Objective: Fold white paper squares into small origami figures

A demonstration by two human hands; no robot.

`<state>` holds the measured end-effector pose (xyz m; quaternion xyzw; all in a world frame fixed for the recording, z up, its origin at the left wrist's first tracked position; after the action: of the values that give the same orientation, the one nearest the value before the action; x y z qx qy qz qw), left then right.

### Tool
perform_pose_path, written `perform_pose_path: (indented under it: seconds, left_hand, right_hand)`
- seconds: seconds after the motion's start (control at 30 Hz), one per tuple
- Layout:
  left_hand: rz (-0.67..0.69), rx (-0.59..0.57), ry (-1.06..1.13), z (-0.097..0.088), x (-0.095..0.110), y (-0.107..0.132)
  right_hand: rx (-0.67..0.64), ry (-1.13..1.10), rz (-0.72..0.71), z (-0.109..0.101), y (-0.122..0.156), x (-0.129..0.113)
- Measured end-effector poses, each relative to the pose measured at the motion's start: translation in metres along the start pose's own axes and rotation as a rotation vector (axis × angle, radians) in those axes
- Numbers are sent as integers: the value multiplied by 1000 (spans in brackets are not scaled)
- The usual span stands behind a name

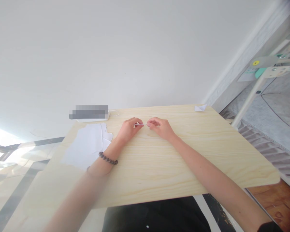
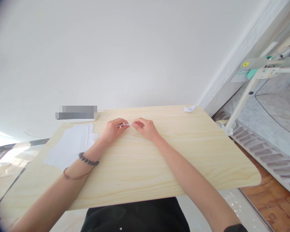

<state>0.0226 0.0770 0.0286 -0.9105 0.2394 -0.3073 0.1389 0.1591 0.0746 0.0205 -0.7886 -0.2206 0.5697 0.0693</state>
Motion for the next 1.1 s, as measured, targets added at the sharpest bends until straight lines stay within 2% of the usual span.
perform_pose_path:
  seconds: [0.2,0.4,0.6,0.8,0.97,1.1]
  left_hand:
    - [-19,-76,-1,5,6,3]
    - [-73,-98,-23,7,0,4]
    - [-81,-102,-55,9,-5,3]
    - [-24,-115,-100,7,-1,2]
    - [11,-89,-94,4,3,0]
    - [-34,-69,-105,2,0,0]
  right_hand:
    - [-10,-78,115,-4,-2,13]
    - [-17,-87,133,-5,-2,15]
    - [8,7,22,-5,-3,9]
    - [-76,153,-126,7,-2,-1]
    - [-61,216,-137,6,-1,-4]
    - [-55,227,-116,5,-2,-3]
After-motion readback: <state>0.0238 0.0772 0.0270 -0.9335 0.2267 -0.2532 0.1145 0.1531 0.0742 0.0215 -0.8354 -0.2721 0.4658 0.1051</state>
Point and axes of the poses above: each hand's wrist, its own y-axis away from the middle knuckle, its own z-axis out of the palm, x = y × z, the point moved 8 cm from there along -y, towards the middle knuckle, and after that the axes turned 10 degrees about -y, right-handed, at the moved point
